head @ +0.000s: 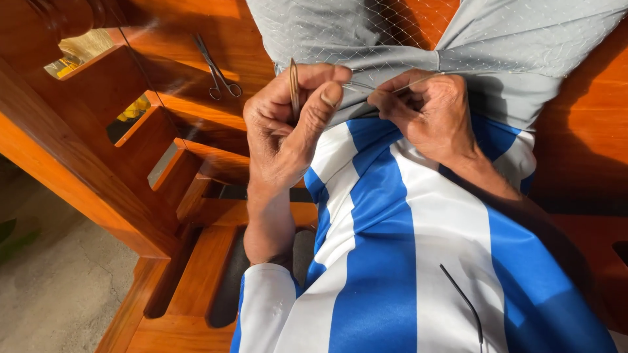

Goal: Repairing or weaving a fine mesh fishing net using a wooden shuttle

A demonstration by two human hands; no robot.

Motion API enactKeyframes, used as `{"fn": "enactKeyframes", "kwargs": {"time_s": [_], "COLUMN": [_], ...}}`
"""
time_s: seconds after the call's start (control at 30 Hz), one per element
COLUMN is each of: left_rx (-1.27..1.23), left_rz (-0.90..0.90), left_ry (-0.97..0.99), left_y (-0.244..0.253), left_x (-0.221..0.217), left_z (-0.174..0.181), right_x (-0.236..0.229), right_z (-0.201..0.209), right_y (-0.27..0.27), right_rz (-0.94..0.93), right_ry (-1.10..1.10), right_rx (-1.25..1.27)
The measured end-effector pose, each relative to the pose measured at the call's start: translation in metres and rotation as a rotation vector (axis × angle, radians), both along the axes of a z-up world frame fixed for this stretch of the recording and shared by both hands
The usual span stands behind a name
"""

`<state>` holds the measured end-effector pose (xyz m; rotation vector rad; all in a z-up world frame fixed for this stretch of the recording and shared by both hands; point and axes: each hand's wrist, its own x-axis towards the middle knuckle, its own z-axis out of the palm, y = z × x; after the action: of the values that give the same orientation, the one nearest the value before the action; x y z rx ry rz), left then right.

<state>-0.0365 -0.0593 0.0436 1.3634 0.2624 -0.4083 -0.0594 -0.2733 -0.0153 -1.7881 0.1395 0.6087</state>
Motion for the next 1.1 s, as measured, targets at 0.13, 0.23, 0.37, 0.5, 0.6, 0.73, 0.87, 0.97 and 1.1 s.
{"fn": "enactKeyframes", "kwargs": {"time_s": [0.13, 0.23, 0.37, 0.5, 0.6, 0.73, 0.87, 0.97, 1.1], "left_rx": [0.028, -0.024, -0.128, -0.199, -0.092, 0.007, 0.157, 0.153, 0.248], "left_rz": [-0.169, -0.322, -0.333, -0.004, -0.035, -0.16, -0.216, -0.237, -0.435], "left_ry": [-0.059, -0.118, -0.056, 0.007, 0.021, 0.025, -0.11, -0.204, -0.378], "left_y": [0.008, -0.002, -0.01, -0.003, 0.002, 0.002, -0.004, -0.01, -0.016], "left_x": [0.004, 0.007, 0.0, 0.004, 0.008, 0.006, 0.021, 0.031, 0.049], "left_z": [0.006, 0.026, 0.023, 0.006, 0.017, 0.023, 0.036, 0.043, 0.043], "right_x": [0.0, -0.001, 0.001, 0.006, 0.008, 0.009, 0.008, 0.008, 0.001], "right_z": [-0.002, -0.005, -0.012, -0.011, -0.012, -0.018, -0.02, -0.021, -0.04], "right_y": [-0.004, -0.001, -0.003, 0.001, 0.005, 0.003, 0.004, 0.006, 0.002], "right_rz": [0.078, 0.02, -0.005, 0.017, -0.009, -0.011, -0.079, -0.038, -0.072], "right_ry": [-0.101, 0.024, 0.13, -0.002, 0.017, 0.065, 0.082, 0.071, -0.075], "right_rx": [0.025, 0.013, 0.125, 0.074, 0.109, 0.043, 0.114, -0.033, 0.055]}}
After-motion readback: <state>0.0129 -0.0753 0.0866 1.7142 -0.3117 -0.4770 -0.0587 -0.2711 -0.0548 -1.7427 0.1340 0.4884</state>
